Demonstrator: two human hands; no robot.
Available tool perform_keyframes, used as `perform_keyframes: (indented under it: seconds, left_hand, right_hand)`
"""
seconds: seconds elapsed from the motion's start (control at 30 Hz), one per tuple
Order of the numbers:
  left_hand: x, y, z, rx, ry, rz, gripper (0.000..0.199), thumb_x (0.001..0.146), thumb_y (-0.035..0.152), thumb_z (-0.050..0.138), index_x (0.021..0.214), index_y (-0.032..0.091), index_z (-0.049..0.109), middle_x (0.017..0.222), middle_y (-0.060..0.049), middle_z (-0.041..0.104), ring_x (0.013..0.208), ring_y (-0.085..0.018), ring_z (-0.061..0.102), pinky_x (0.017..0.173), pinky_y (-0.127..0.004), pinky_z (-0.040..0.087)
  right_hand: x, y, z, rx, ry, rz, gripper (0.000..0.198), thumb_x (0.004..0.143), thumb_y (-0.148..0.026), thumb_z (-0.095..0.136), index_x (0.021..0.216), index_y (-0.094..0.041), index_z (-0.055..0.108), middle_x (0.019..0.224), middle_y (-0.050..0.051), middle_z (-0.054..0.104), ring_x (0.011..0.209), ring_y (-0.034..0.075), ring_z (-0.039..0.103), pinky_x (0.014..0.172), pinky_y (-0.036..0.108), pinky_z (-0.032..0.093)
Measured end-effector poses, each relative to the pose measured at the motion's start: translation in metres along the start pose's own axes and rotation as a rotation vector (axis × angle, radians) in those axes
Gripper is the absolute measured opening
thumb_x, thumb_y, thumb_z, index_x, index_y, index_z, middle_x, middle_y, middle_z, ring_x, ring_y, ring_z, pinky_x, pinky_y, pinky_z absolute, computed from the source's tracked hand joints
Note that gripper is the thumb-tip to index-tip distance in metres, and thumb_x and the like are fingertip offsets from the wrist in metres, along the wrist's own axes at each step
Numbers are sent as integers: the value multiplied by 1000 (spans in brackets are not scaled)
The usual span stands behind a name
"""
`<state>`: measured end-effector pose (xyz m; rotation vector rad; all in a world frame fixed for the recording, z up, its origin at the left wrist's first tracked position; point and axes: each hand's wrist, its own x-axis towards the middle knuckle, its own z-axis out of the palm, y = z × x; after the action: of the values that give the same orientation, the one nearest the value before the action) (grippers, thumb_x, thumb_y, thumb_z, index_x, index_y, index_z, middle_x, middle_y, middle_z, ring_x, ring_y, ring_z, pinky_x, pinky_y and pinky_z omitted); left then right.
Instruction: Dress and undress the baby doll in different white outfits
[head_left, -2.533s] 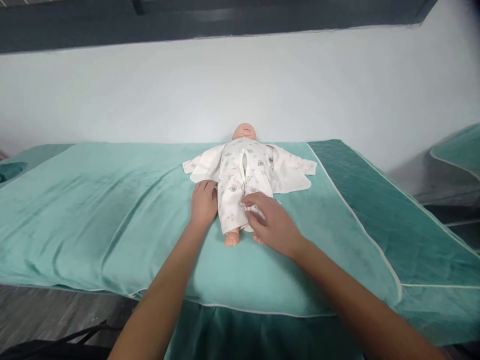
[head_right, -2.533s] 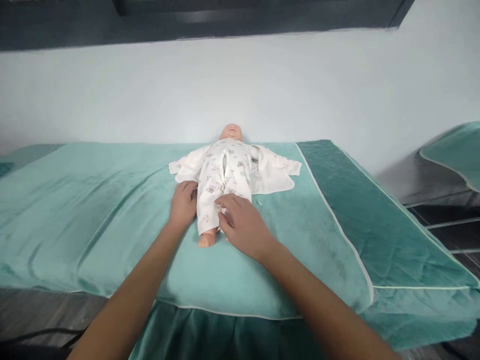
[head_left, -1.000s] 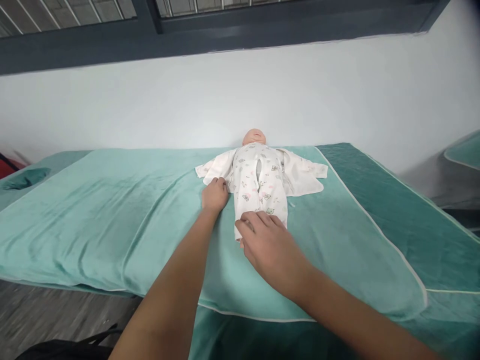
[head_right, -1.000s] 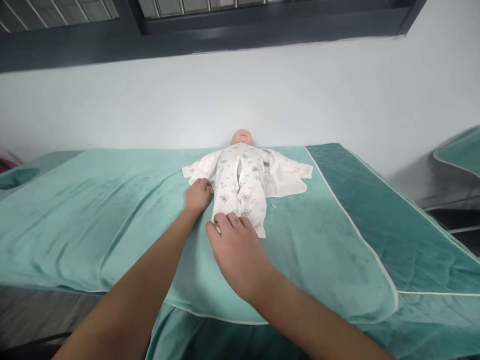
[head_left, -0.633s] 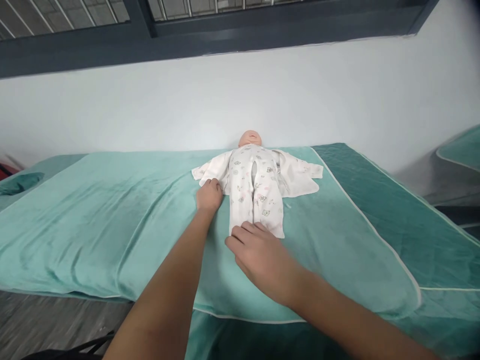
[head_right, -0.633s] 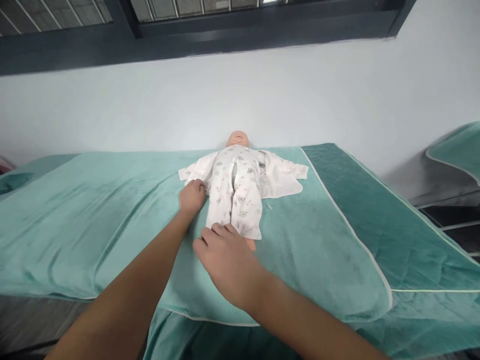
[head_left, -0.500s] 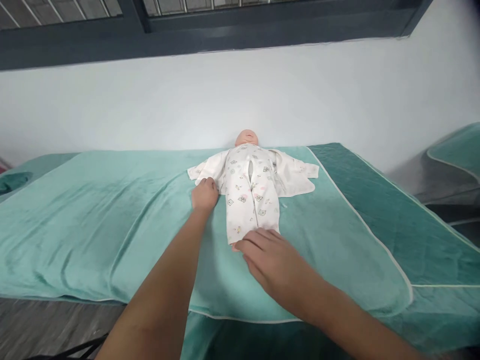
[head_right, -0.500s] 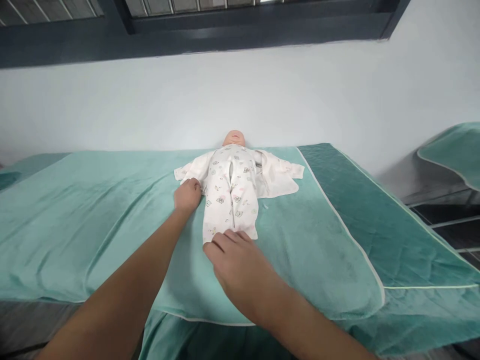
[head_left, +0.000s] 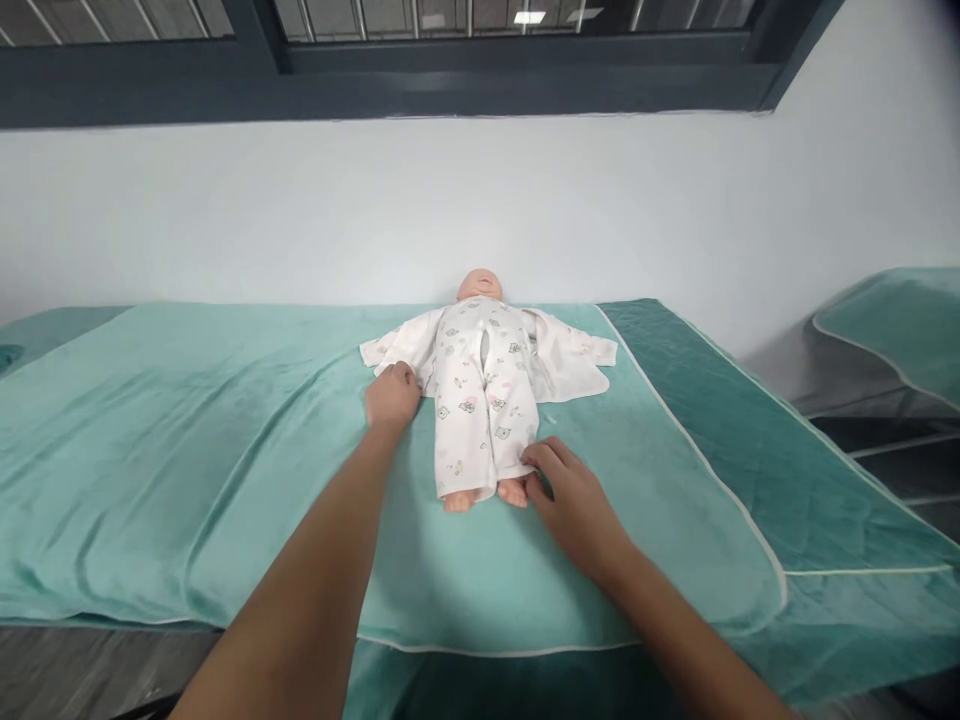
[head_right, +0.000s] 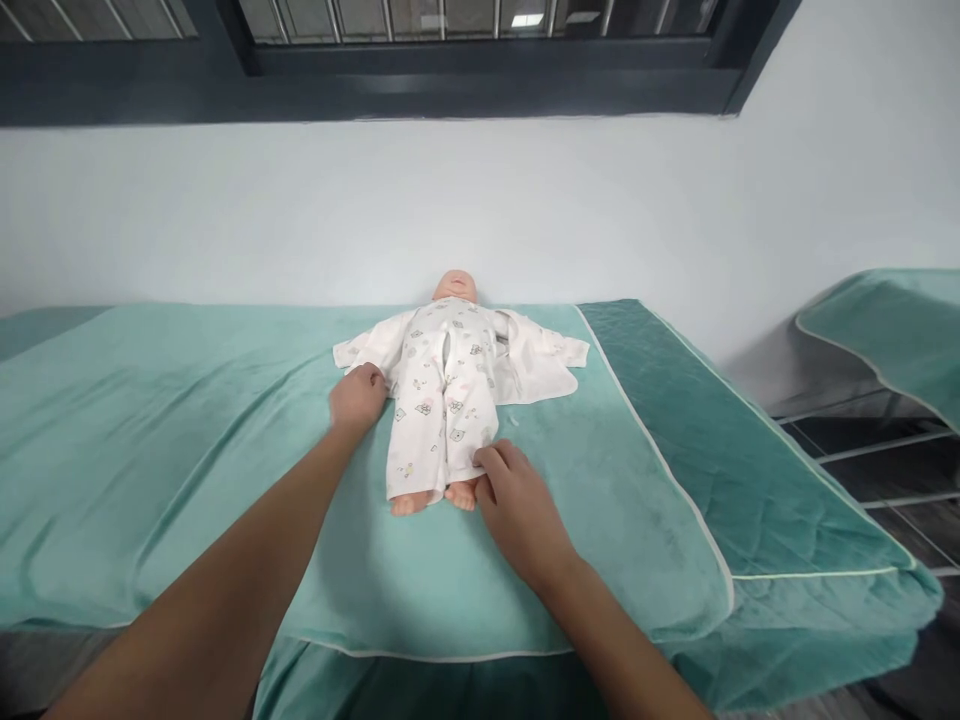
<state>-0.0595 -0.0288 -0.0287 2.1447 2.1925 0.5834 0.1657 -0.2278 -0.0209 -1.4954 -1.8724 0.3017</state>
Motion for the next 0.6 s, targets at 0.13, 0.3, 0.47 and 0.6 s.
perform_keyframes:
  seconds: [0.13,0.3,0.47,0.6]
  left_hand:
    - [1,0,1,-9,2,-8,28,92,25,34,94,23,62,103,-7,69,94,-25,63,67,-34,40]
    - [1,0,3,-7,11,-17,28,92,25,33,94,23,61,104,-8,68,96,-26,62,68,-34,39]
    - [1,-1,4,-16,10,-11,27,91,24,34,92,23,61,101,-7,68,91,-25,62,64,-33,37]
    - [0,-1,4,-24,24,-4,26,90,23,34,89,23,60,96,-6,68,87,-24,62,62,-33,36]
  right_hand:
    - [-1,-18,-21,279,31,-103,17,84,-5,53,88,-22,52,87,0,56,77,14,54,69,26,43]
    - [-2,-31,-37,379,56,-54,16,86,-7,53,91,-23,52,86,-1,55,77,13,53,69,26,42]
    - [-8,-18,-29,377,-51,-51,7,91,-15,54,92,-22,55,87,1,57,79,14,52,73,28,42]
    - [-9,-9,-31,418,-94,30,13,97,-24,49,89,-22,58,83,0,59,77,13,54,71,28,43]
